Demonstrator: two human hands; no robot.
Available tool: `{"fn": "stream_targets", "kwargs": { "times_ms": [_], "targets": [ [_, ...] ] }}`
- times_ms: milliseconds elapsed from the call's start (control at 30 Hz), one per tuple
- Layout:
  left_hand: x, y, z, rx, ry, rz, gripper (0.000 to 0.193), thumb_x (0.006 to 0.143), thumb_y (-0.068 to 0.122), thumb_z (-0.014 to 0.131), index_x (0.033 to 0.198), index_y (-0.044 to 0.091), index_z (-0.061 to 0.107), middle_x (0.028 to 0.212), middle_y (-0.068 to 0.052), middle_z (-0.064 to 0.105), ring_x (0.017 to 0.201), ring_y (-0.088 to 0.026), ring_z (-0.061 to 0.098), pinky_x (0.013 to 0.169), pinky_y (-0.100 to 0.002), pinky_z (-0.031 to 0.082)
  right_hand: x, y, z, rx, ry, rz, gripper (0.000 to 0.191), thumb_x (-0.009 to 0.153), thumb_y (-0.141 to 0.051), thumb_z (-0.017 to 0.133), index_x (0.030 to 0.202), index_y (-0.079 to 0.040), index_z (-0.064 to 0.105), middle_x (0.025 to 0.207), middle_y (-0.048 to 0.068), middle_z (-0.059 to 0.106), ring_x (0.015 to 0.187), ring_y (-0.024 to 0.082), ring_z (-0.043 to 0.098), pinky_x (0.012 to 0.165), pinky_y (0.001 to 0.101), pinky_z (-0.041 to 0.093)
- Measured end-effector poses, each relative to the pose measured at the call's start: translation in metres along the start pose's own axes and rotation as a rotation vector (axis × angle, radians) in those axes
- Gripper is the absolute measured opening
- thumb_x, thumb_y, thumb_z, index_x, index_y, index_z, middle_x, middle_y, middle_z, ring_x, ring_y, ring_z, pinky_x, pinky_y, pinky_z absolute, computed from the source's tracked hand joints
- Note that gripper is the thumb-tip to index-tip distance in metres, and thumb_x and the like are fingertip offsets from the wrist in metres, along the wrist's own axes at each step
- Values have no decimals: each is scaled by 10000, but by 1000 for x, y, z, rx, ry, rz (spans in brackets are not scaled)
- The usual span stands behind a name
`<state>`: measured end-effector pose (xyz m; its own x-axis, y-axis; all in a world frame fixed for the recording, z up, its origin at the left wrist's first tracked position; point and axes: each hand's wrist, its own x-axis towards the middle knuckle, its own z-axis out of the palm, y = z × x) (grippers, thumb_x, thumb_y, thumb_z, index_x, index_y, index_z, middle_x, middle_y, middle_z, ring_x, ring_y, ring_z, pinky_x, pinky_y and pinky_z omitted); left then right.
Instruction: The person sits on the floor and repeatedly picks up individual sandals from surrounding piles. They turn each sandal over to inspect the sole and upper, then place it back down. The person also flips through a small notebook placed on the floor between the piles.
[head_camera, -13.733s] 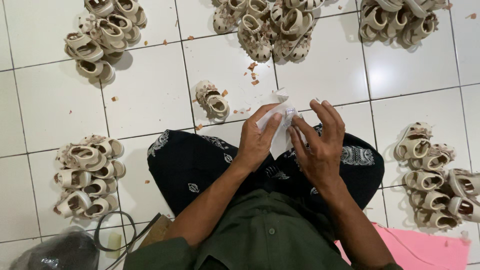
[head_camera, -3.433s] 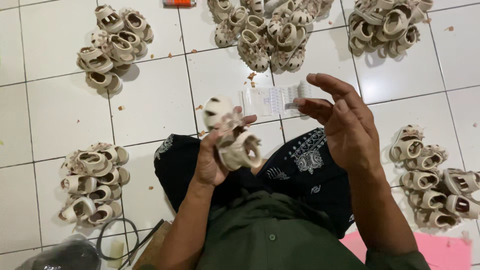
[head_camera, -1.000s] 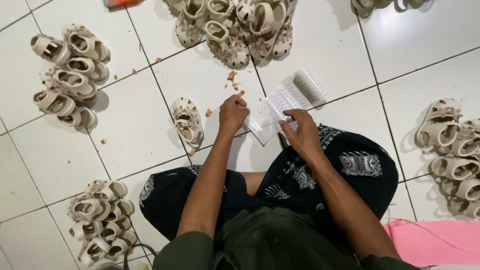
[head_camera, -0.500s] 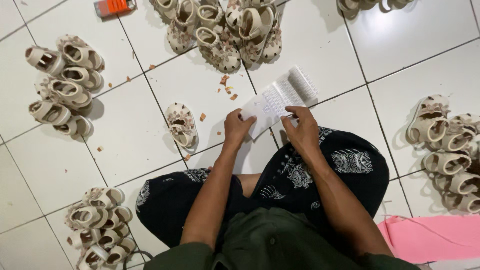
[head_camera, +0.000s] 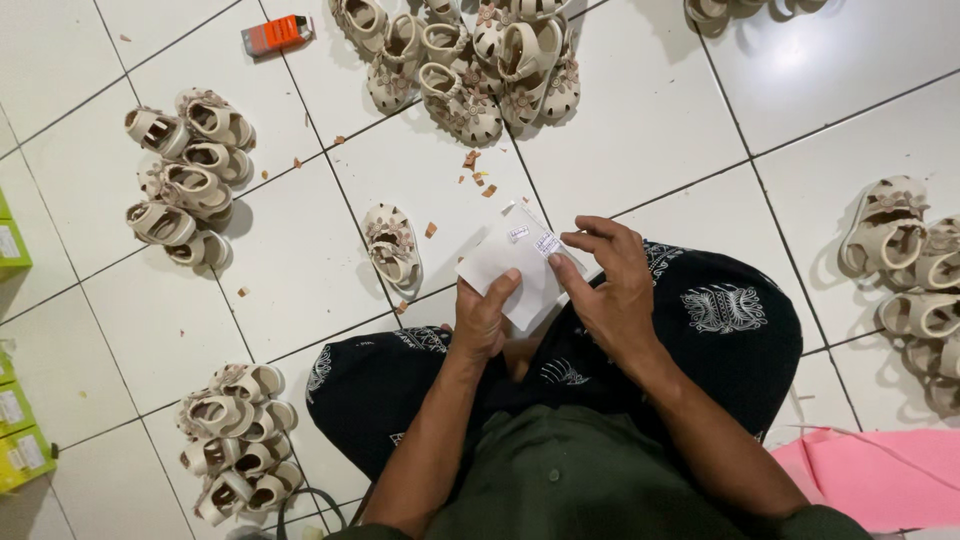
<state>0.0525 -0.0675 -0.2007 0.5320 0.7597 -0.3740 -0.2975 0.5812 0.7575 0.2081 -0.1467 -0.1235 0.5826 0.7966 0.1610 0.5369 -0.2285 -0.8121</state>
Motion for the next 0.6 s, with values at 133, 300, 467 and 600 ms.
{"fn": "stream_targets", "kwargs": {
  "times_ms": [133, 300, 467, 600],
  "targets": [
    [-7, 0, 3, -75, -60, 2, 607, 894, 97, 705, 1434, -11, 450, 1273, -149, 605, 1168, -237, 618, 998, -378, 531, -3, -5, -5, 61, 13, 37, 226, 895, -172, 814, 1085, -64, 757, 1266, 99, 661, 1187, 266, 621, 950, 386, 530],
    [-8, -3, 11, -101, -37, 9, 588, 902, 66, 696, 1433, 2, 453, 1281, -135, 608, 1171, -217, 618, 1006, -361, 531, -4, -4, -5, -34, 76, -35, 227, 874, -150, 833, 1061, -52, 749, 1276, 117, 656, 1163, 282, 613, 938, 387, 525],
    [-13, 4, 28, -143, -41, 20, 557, 917, 39, 702, 1420, -19, 469, 1261, -139, 615, 1148, -225, 621, 988, -363, 534, -6, 2, -6, -189, 126, -232, 202, 859, -115, 846, 1029, -67, 748, 1309, 129, 649, 1185, 292, 593, 979, 422, 470],
    [-18, 14, 50, -236, 12, -20, 551, 870, 29, 724, 1368, 41, 488, 1218, -108, 613, 1127, -207, 633, 976, -362, 552, -9, 5, -7, -236, 112, -374, 227, 853, -120, 848, 1041, -78, 729, 1344, 127, 617, 1235, 284, 585, 1122, 495, 433]
  ]
}}
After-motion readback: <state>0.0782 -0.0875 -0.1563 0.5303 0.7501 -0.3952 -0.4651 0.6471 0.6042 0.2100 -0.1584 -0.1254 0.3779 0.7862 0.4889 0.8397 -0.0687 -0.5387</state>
